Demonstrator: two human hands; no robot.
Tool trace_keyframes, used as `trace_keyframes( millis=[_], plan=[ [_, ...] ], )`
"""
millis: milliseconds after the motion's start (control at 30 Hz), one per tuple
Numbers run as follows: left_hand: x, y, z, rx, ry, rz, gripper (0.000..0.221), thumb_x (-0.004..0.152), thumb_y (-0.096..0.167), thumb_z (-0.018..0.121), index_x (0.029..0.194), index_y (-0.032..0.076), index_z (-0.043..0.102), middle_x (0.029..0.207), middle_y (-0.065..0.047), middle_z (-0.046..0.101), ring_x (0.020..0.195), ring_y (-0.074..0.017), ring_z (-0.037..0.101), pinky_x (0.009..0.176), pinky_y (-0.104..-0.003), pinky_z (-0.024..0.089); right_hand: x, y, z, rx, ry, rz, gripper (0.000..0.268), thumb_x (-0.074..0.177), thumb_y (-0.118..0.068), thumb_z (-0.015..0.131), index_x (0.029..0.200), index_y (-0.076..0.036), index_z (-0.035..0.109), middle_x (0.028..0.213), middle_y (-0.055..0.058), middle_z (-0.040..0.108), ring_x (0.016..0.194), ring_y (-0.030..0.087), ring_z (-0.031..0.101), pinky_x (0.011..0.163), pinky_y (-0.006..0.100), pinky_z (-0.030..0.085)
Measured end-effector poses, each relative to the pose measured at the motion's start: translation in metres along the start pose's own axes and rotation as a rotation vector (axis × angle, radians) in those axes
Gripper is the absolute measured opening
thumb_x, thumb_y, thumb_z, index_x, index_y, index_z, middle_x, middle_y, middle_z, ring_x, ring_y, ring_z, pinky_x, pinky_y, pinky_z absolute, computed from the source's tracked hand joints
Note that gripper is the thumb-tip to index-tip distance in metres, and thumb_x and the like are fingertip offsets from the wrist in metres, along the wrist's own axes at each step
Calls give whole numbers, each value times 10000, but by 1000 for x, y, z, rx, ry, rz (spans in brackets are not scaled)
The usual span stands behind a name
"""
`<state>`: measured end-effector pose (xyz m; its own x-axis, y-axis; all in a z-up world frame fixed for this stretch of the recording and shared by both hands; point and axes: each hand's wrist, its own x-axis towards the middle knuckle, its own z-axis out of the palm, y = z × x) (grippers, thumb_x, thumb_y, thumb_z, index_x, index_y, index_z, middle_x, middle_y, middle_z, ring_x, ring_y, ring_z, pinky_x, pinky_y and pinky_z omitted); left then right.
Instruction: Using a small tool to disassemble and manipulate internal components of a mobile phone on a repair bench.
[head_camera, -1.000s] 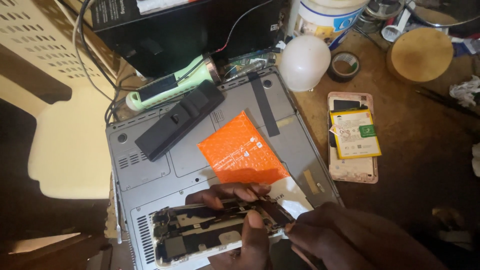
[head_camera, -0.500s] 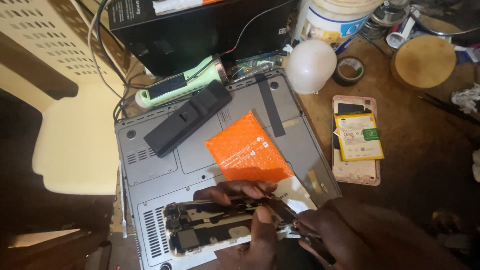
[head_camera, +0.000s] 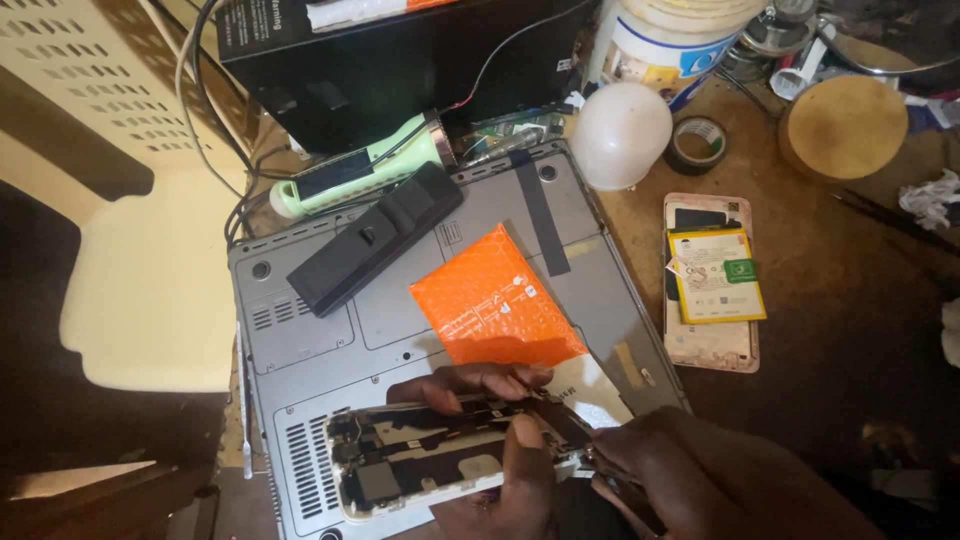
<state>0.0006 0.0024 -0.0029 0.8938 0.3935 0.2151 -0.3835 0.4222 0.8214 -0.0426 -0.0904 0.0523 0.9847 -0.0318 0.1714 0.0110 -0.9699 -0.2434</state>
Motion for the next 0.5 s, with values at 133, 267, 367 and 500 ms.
trace_keyframes(
  millis=[133, 267, 367, 500],
  plan=[
    [-1, -1, 1, -68, 30, 18, 314, 735, 60, 615, 879, 106, 340, 755, -105, 512, 711, -250, 571, 745, -374, 507, 4, 14, 7, -14, -185, 30, 101, 667, -384, 605, 765, -372, 584, 652, -136, 612, 507, 172, 621, 367, 354, 434],
    [-1, -1, 4, -123, 36, 16, 313, 736, 42, 613, 877, 99, 339, 759, -115, 497, 721, -256, 553, 756, -401, 508, 8, 29, 14, 165, -291, -127, 136, 710, -369, 589, 809, -276, 591, 736, -43, 627, 551, 249, 648, 417, 428, 476],
    [-1, 2, 3, -98, 47, -2, 312, 729, 12, 588, 868, 95, 321, 741, -114, 493, 700, -264, 562, 742, -381, 506, 2, 39, 23, 138, -439, -54, 246, 690, -444, 605, 903, -324, 588, 853, -52, 637, 676, 242, 674, 504, 422, 510],
    [2, -1, 1, -129, 12, 53, 317, 738, 25, 603, 881, 100, 331, 747, -113, 501, 689, -252, 551, 724, -364, 505, 5, 41, 23, 223, -368, -146, 197, 703, -394, 627, 845, -265, 580, 780, -39, 642, 609, 213, 673, 480, 383, 497]
  ],
)
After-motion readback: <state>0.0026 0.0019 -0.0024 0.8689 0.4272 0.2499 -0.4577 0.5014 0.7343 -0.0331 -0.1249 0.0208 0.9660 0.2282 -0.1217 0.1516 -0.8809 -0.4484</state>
